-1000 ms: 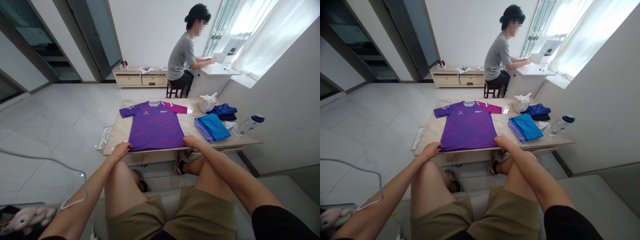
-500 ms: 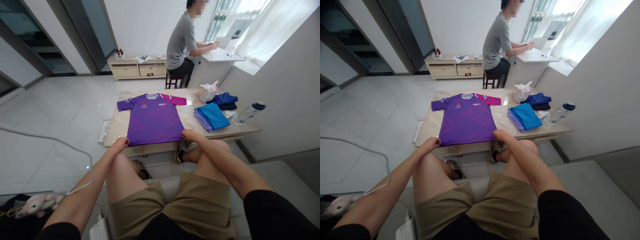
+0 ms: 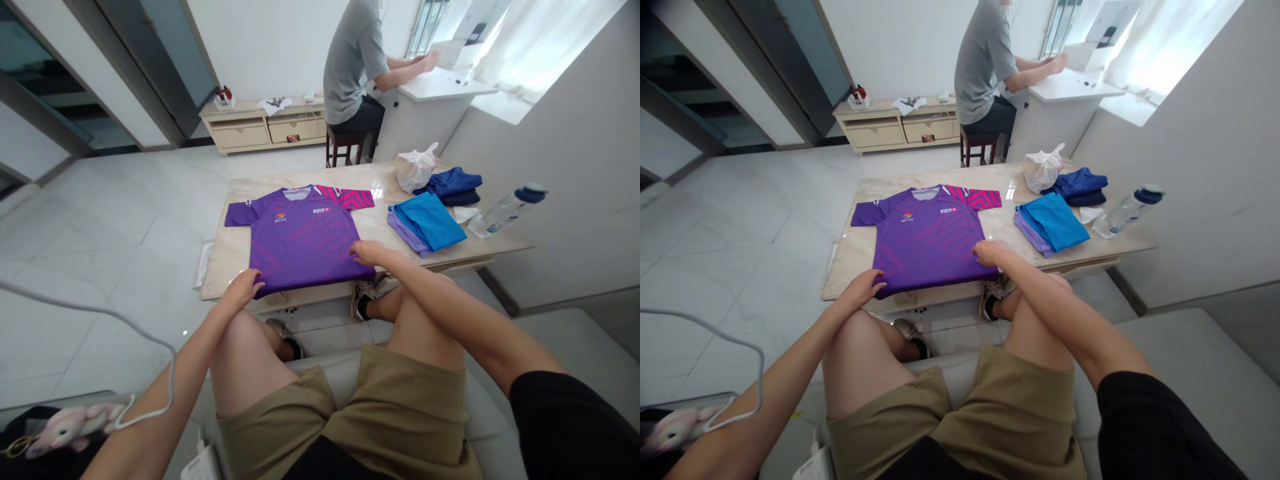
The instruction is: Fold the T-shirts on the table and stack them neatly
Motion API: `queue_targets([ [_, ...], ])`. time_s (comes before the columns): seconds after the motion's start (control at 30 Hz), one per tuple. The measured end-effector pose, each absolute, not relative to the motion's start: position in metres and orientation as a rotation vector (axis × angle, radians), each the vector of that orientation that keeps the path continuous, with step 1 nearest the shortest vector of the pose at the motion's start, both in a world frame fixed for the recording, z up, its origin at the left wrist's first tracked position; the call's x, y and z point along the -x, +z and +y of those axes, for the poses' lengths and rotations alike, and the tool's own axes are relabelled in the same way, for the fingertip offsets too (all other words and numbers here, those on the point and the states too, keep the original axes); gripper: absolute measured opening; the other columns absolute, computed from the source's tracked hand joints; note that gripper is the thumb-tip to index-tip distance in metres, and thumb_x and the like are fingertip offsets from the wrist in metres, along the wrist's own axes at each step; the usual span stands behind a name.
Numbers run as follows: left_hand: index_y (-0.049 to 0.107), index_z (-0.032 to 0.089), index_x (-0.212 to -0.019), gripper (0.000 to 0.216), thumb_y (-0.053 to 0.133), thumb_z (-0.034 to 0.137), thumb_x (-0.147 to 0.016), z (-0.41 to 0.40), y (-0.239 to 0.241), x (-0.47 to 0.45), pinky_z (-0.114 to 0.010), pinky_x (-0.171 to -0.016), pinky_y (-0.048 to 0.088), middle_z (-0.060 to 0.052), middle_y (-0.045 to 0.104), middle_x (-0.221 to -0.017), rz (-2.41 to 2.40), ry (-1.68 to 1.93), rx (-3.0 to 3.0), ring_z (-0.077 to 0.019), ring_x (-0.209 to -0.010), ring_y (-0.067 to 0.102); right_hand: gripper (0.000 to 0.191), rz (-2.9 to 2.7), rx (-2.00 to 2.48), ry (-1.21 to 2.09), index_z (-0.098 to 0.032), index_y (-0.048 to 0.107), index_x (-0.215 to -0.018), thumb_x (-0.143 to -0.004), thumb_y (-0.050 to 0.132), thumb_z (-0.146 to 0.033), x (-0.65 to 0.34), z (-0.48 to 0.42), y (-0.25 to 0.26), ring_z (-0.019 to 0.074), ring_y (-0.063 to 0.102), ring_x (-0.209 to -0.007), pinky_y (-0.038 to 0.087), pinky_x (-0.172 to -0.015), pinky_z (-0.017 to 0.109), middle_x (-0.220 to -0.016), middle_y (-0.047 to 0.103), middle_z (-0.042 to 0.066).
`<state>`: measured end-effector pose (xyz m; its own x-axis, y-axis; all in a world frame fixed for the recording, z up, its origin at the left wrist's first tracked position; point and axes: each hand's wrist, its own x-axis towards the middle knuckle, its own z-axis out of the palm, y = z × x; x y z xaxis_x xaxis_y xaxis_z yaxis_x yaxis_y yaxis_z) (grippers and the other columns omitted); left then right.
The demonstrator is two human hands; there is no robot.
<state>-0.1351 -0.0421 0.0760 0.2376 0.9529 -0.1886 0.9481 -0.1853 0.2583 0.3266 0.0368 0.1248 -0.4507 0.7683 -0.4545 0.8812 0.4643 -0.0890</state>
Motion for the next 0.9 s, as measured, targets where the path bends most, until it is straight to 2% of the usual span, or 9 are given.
queue_targets([
  [0.1, 0.061, 0.011, -0.152, 0.064, 0.073, 0.039, -0.095, -0.032, 0.068, 0.128, -0.044, -0.133, 0.040, -0.025, 0.057, -0.167, 1.786, -0.073, -2.207, -0.0352, -0.158, 0.054, 0.072, 2.403, -1.454, -0.431, -0.007, 0.051, -0.168, -0.104, 0.072, -0.034, -0.321, 0.041, 0.115, 0.0352, 0.058, -0.154, 0.046, -0.127, 0.039, -0.172, 0.049, 0.027],
  [0.17, 0.052, 0.005, -0.160, 0.081, 0.078, 0.042, -0.093, -0.025, 0.063, 0.122, -0.045, -0.138, 0.032, -0.029, 0.041, -0.177, 1.812, -0.152, -2.191, -0.0380, -0.167, 0.040, 0.088, 2.385, -1.477, -0.451, -0.004, 0.041, -0.173, -0.101, 0.078, -0.038, -0.319, 0.041, 0.106, 0.0377, 0.050, -0.161, 0.044, -0.131, 0.041, -0.179, 0.036, 0.030],
  [0.23, 0.045, 0.001, -0.164, 0.090, 0.079, 0.046, -0.094, -0.020, 0.060, 0.118, -0.044, -0.138, 0.030, -0.032, 0.032, -0.180, 1.824, -0.204, -2.172, -0.0384, -0.170, 0.033, 0.094, 2.344, -1.485, -0.485, -0.003, 0.035, -0.175, -0.101, 0.079, -0.041, -0.319, 0.040, 0.097, 0.0391, 0.047, -0.163, 0.044, -0.131, 0.043, -0.179, 0.033, 0.032],
  [0.4, 0.051, 0.004, -0.161, 0.088, 0.079, 0.056, -0.095, -0.020, 0.064, 0.115, -0.042, -0.133, 0.037, -0.033, 0.043, -0.174, 1.810, -0.277, -2.211, -0.0393, -0.165, 0.043, 0.092, 2.259, -1.447, -0.545, -0.002, 0.038, -0.174, -0.103, 0.075, -0.047, -0.320, 0.037, 0.091, 0.0368, 0.047, -0.163, 0.044, -0.130, 0.038, -0.177, 0.038, 0.030],
  [0.5, 0.058, 0.010, -0.155, 0.083, 0.079, 0.062, -0.095, -0.029, 0.075, 0.114, -0.039, -0.120, 0.048, -0.030, 0.060, -0.162, 1.837, -0.358, -2.179, -0.0401, -0.149, 0.063, 0.080, 2.229, -1.417, -0.567, -0.006, 0.053, -0.166, -0.102, 0.077, -0.048, -0.323, 0.037, 0.094, 0.0364, 0.063, -0.150, 0.053, -0.120, 0.037, -0.166, 0.057, 0.028],
  [0.63, 0.069, 0.017, -0.141, 0.066, 0.068, 0.069, -0.101, -0.041, 0.089, 0.109, -0.040, -0.100, 0.057, -0.022, 0.081, -0.128, 1.978, -0.406, -2.092, -0.0394, -0.122, 0.077, 0.055, 2.223, -1.409, -0.552, -0.007, 0.075, -0.140, -0.105, 0.072, -0.049, -0.324, 0.035, 0.100, 0.0373, 0.077, -0.128, 0.061, -0.105, 0.038, -0.136, 0.078, 0.027],
  [0.73, 0.067, 0.020, -0.144, 0.059, 0.065, 0.063, -0.105, -0.043, 0.090, 0.104, -0.042, -0.108, 0.056, -0.020, 0.078, -0.137, 2.033, -0.255, -2.162, -0.0377, -0.130, 0.074, 0.049, 2.280, -1.454, -0.475, -0.006, 0.071, -0.144, -0.113, 0.057, -0.042, -0.320, 0.031, 0.101, 0.0381, 0.073, -0.134, 0.057, -0.110, 0.041, -0.140, 0.075, 0.030],
  [0.83, 0.058, 0.016, -0.157, 0.069, 0.073, 0.054, -0.102, -0.036, 0.080, 0.103, -0.042, -0.126, 0.046, -0.023, 0.059, -0.167, 1.901, -0.153, -2.231, -0.0356, -0.155, 0.057, 0.054, 2.345, -1.467, -0.427, -0.006, 0.057, -0.160, -0.114, 0.052, -0.034, -0.312, 0.027, 0.100, 0.0368, 0.062, -0.149, 0.049, -0.121, 0.042, -0.159, 0.062, 0.029],
  [0.9, 0.053, 0.010, -0.162, 0.080, 0.077, 0.054, -0.099, -0.030, 0.072, 0.104, -0.043, -0.132, 0.040, -0.027, 0.046, -0.175, 1.810, -0.155, -2.215, -0.0364, -0.163, 0.047, 0.062, 2.355, -1.452, -0.431, -0.006, 0.047, -0.169, -0.113, 0.054, -0.033, -0.306, 0.026, 0.099, 0.0353, 0.057, -0.155, 0.047, -0.125, 0.041, -0.169, 0.052, 0.028],
])
